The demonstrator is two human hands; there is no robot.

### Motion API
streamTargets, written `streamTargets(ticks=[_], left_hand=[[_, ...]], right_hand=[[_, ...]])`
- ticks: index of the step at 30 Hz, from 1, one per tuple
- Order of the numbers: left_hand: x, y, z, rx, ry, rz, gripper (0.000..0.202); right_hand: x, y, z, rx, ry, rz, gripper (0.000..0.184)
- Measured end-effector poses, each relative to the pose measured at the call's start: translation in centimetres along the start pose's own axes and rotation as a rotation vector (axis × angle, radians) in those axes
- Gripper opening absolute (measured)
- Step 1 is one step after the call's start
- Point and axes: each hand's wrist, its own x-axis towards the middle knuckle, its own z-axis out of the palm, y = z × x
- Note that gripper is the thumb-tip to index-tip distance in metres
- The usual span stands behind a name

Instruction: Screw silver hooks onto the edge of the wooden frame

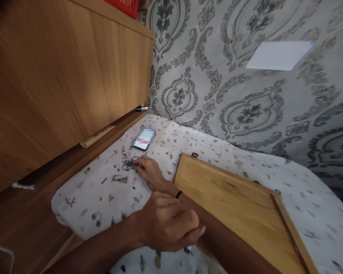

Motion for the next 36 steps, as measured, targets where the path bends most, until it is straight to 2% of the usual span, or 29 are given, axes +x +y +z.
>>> streamTargets(ticks=[3, 6, 12, 16, 18, 22, 28, 33, 36], left_hand=[[-0.2, 0.0, 0.1, 0.017, -0.086, 0.024, 0.023], [-0.5, -0.2, 0.2, 0.036, -0.169, 0.039, 0.02], [-0.4, -0.1, 0.2, 0.072, -0.115, 0.047, 0.025], [-0.1, 0.0, 0.0, 0.062, 0.0, 0.031, 0.029], [-0.1, 0.1, -0.2, 0.073, -0.024, 0.043, 0.029], [-0.3, 0.0, -0.3, 0.085, -0.154, 0.067, 0.028], [-0.2, 0.1, -0.2, 0.072, -0.052, 0.043, 0.029], [-0.3, 0.0, -0.3, 0.072, -0.091, 0.053, 0.026], [-0.7, 0.0, -0.1, 0.069, -0.171, 0.049, 0.024]], right_hand=[[0.0, 0.1, 0.3, 0.119, 0.0, 0.047, 0.017], [0.0, 0.3, 0.5, 0.244, -0.023, 0.097, 0.023], [-0.6, 0.5, -0.7, 0.343, -0.077, 0.12, 0.025], [-1.6, 0.8, -1.8, 0.283, -0.051, 0.102, 0.019], [-1.9, 1.0, -2.1, 0.228, -0.023, 0.098, 0.021], [-2.1, 0.9, -2.5, 0.122, -0.006, 0.105, 0.031], [-2.3, 0.1, -2.8, -0.014, -0.026, 0.118, 0.034], [-2.5, -0.4, -2.9, -0.084, -0.081, 0.111, 0.026], [-2.4, -0.6, -2.5, -0.108, -0.092, 0.11, 0.025]])
